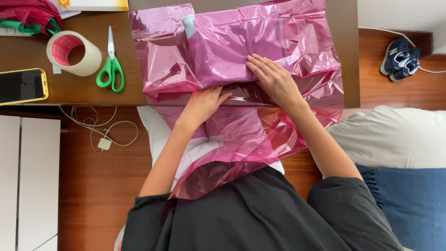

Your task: The person wraps a folded light-blue shirt in pink metallic wrapping paper on a wooden table. They fold the paper around the shirt, smooth the edges, and use scissors to cut a piece of clear tape, preparing to secure the package.

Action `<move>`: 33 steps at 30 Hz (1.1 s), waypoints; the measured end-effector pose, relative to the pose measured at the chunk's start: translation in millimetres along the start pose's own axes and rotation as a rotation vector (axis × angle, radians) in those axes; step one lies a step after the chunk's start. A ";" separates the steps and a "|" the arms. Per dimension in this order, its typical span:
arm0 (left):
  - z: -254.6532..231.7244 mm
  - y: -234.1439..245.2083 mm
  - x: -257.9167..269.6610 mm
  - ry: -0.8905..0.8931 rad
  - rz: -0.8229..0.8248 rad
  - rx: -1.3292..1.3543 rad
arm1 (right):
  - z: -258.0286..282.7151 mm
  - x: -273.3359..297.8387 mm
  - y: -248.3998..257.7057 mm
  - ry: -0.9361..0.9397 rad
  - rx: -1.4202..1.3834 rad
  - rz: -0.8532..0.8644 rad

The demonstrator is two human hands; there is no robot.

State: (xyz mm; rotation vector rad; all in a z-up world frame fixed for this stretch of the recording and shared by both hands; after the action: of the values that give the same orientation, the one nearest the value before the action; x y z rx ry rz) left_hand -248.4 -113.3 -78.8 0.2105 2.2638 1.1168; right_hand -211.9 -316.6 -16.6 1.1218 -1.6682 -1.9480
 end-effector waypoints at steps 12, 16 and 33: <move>37.4 24.4 19.5 0.322 0.101 0.153 | -4.5 -13.8 -14.0 -0.054 0.126 0.063; 43.6 30.7 24.4 0.286 -0.007 0.149 | -3.0 -16.9 -8.5 -0.027 0.110 0.162; 45.4 25.1 21.4 0.074 -0.140 -0.100 | -8.1 -23.0 -11.7 -0.110 0.162 0.282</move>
State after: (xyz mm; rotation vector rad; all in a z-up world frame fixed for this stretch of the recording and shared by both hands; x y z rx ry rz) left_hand -242.4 -58.7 -90.3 -0.0301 2.2417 1.1766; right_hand -188.7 -303.1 -19.8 0.7908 -1.9525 -1.7503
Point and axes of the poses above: each hand's wrist, its own x-axis away from the middle knuckle, its own y-axis out of the back of the hand, z = x × y, the point moved 5 cm from there along -x, towards the middle knuckle, and after that the axes turned 4 degrees about x, right-handed, at the moved point
